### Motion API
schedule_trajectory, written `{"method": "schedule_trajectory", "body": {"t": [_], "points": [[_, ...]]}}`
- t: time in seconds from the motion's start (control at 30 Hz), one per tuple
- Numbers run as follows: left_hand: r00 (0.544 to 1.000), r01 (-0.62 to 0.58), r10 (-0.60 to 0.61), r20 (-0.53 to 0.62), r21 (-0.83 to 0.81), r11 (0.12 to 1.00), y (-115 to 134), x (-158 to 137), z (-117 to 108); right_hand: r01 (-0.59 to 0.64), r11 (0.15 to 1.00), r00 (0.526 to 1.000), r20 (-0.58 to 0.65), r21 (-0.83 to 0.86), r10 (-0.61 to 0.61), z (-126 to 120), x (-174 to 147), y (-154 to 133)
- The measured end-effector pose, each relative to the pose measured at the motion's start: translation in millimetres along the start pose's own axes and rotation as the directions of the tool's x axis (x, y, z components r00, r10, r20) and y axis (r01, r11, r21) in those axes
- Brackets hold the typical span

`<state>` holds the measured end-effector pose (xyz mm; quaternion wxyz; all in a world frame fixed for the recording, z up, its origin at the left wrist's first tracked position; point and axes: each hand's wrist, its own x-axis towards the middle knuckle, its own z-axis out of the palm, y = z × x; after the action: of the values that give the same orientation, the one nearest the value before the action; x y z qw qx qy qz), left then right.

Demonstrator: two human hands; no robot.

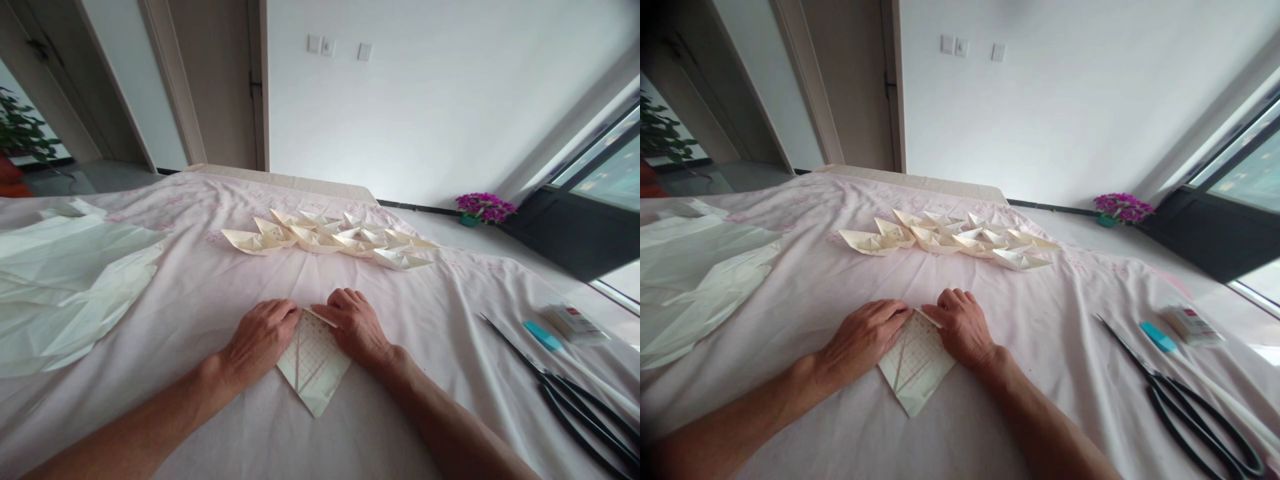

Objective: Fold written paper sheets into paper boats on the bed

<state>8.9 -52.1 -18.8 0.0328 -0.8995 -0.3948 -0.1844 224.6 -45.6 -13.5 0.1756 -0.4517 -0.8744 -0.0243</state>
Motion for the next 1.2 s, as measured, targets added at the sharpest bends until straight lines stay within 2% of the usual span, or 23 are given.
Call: {"method": "schedule_trajectory", "body": {"t": [0.4,0.93,1.2], "points": [[0.998,0.035,-0.035,0.047,0.003,0.999,1.8,0.9,-1.5,0.121,0.977,0.990,0.086,-0.176,-0.107,-4.9,-0.3,-10.1],[0.999,0.021,-0.019,-0.040,0.042,0.999,0.1,-3.0,1.2,0.083,0.975,0.993,0.105,-0.204,-0.062,-7.1,0.3,-11.7],[0.999,0.024,-0.027,0.029,0.127,0.992,5.3,0.8,-3.8,0.086,0.980,0.990,0.127,-0.179,-0.063,-7.1,0.4,-9.6]]}}
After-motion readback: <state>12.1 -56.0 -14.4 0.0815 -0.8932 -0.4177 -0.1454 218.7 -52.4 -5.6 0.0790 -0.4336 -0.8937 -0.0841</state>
